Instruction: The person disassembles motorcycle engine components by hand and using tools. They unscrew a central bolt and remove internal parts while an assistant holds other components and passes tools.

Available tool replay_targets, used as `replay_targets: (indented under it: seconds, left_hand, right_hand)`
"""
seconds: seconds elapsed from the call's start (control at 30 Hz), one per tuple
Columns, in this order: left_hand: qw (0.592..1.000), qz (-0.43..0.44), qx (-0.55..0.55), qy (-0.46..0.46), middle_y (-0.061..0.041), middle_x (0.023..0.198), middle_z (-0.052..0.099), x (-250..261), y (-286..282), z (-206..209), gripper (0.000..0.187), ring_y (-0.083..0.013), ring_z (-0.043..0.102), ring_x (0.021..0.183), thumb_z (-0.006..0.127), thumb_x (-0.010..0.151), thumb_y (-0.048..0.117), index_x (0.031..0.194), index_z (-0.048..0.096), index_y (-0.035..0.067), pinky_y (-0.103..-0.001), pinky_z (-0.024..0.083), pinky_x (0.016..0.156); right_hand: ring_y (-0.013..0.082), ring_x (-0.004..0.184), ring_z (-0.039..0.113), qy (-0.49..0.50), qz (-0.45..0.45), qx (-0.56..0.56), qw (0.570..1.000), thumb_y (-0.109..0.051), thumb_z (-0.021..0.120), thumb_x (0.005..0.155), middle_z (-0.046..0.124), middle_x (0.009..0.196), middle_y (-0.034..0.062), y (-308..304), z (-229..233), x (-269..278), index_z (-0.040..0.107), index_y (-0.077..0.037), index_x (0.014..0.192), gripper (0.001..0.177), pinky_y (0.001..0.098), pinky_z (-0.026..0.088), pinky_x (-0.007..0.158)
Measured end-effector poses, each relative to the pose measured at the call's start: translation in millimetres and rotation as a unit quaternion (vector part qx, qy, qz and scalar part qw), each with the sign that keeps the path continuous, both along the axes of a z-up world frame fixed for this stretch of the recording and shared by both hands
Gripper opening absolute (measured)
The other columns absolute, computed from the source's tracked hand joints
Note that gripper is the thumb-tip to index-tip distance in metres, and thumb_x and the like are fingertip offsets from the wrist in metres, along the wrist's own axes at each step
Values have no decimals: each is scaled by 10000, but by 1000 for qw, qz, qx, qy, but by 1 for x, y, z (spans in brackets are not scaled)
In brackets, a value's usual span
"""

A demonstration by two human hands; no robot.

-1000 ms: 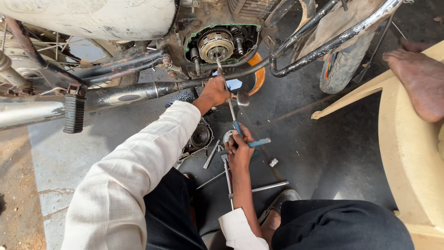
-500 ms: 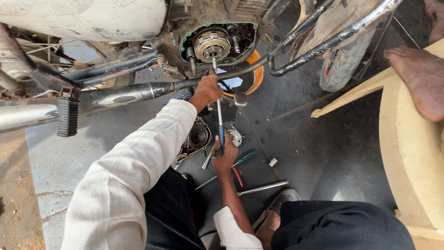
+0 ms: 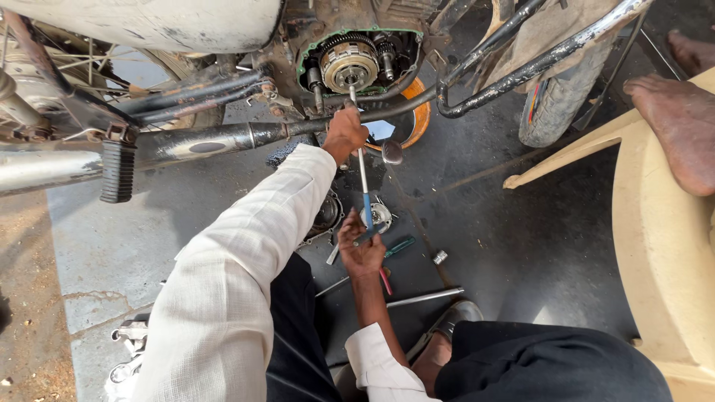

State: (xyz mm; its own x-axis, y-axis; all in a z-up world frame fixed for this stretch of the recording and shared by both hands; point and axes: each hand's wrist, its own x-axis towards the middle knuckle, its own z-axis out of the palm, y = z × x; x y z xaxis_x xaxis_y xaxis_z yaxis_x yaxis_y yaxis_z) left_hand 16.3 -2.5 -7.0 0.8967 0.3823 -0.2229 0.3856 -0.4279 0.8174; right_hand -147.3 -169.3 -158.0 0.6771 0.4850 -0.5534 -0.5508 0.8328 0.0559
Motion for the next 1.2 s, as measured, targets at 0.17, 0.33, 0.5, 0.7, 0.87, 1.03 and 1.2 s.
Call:
replay_targets:
  seconds: [0.17, 0.33, 0.5, 0.7, 0.87, 1.03, 1.2]
  left_hand:
    - [998, 1, -69, 4, -272, 986, 729, 7, 1, -4, 258, -294, 793, 698, 596, 878, -4, 1104, 560, -125, -348, 665, 528]
    - [1000, 8, 26, 4, -254, 1011, 719, 12, -3, -16, 254, -286, 763, 726, 594, 851, 5, 1076, 649, -101, -353, 660, 529]
    - [999, -16, 26, 19, -265, 993, 748, 17, 11, -28, 268, -289, 802, 725, 592, 878, 43, 1097, 618, -109, -344, 662, 589]
    - [996, -25, 86, -3, -276, 1013, 740, -3, -2, 1, 439, -319, 778, 774, 641, 869, 72, 1251, 520, -107, -366, 640, 668]
    - [999, 8, 43, -1, -270, 1044, 727, -20, -1, 26, 661, -340, 771, 772, 613, 829, 39, 1416, 336, -86, -373, 660, 620]
    - [986, -7, 163, -14, -359, 1109, 671, -10, 31, -5, 772, -341, 733, 838, 661, 878, 107, 1484, 247, -133, -344, 625, 714]
    - [998, -20, 45, 25, -322, 1119, 712, -20, 18, 7, 626, -293, 783, 733, 548, 876, 3, 1463, 362, -107, -333, 664, 704]
  right_hand:
    - [194, 775, 683, -72, -81, 166, 980, -350, 309, 1121, 707, 982, 123, 1, 23, 15, 503, 171, 1422, 632, 308, 578, 710]
    - [170, 737, 681, -23, -48, 245, 968, -426, 614, 1057, 696, 948, 114, -10, 19, 20, 542, 136, 1395, 660, 283, 583, 680]
    - [133, 708, 640, -260, -40, -249, 932, -266, 689, 962, 700, 879, 68, -3, -2, 14, 614, 21, 1261, 421, 319, 508, 653]
    - [98, 514, 433, -326, -50, -186, 925, -141, 648, 989, 493, 629, -11, -3, -2, 12, 650, 63, 1211, 301, 317, 429, 580]
    - [74, 424, 346, -267, -7, -49, 962, -164, 600, 982, 430, 554, -25, -9, 24, 17, 636, 54, 1186, 301, 266, 331, 509]
    - [61, 414, 312, -273, 30, -86, 958, -165, 594, 970, 430, 547, -24, -6, 35, 15, 635, 74, 1210, 341, 251, 301, 482]
    - [65, 412, 302, -223, 1, -79, 972, -176, 588, 977, 415, 540, -29, 1, 34, 6, 636, 64, 1195, 327, 256, 299, 488]
